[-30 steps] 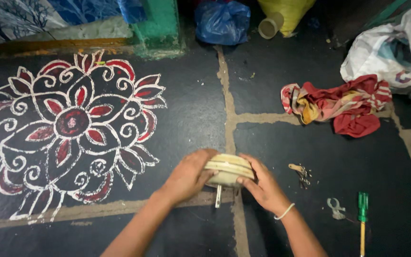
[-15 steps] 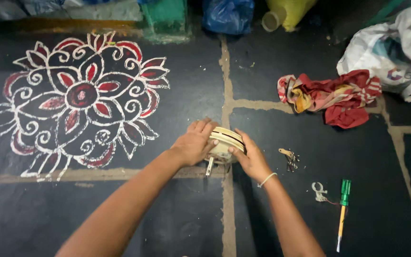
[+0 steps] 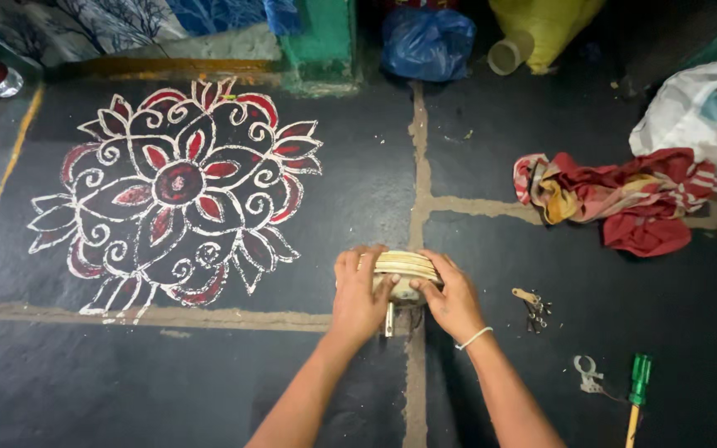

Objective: The person is assembling a circular mechanical component, likely a fan motor housing, on a dark tiled floor. They repeatedly align and press two halves of the housing together, rotate the central shaft, and adjust the fit by hand.

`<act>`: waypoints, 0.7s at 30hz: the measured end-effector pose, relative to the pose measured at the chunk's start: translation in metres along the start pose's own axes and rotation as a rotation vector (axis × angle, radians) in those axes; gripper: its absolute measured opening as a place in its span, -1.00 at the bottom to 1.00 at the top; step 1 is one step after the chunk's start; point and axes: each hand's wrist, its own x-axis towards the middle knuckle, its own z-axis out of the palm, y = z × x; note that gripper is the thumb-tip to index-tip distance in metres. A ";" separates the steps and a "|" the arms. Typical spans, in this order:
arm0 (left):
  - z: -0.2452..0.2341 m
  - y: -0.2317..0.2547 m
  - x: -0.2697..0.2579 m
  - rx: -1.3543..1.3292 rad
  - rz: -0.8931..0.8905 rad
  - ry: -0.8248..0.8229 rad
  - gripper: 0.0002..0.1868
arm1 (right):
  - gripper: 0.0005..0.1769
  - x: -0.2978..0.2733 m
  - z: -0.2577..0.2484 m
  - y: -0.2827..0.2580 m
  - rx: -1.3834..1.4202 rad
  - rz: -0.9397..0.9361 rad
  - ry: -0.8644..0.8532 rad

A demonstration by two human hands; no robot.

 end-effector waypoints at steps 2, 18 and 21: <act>0.002 -0.002 -0.008 0.005 0.000 0.050 -0.47 | -0.50 -0.004 0.001 -0.005 -0.017 -0.007 0.001; -0.034 -0.075 -0.010 -0.152 0.128 -0.050 -0.31 | -0.25 -0.025 0.041 0.065 0.380 0.113 -0.045; -0.034 -0.063 -0.014 -0.102 0.037 -0.035 -0.28 | -0.29 -0.027 0.041 0.049 0.256 0.079 0.024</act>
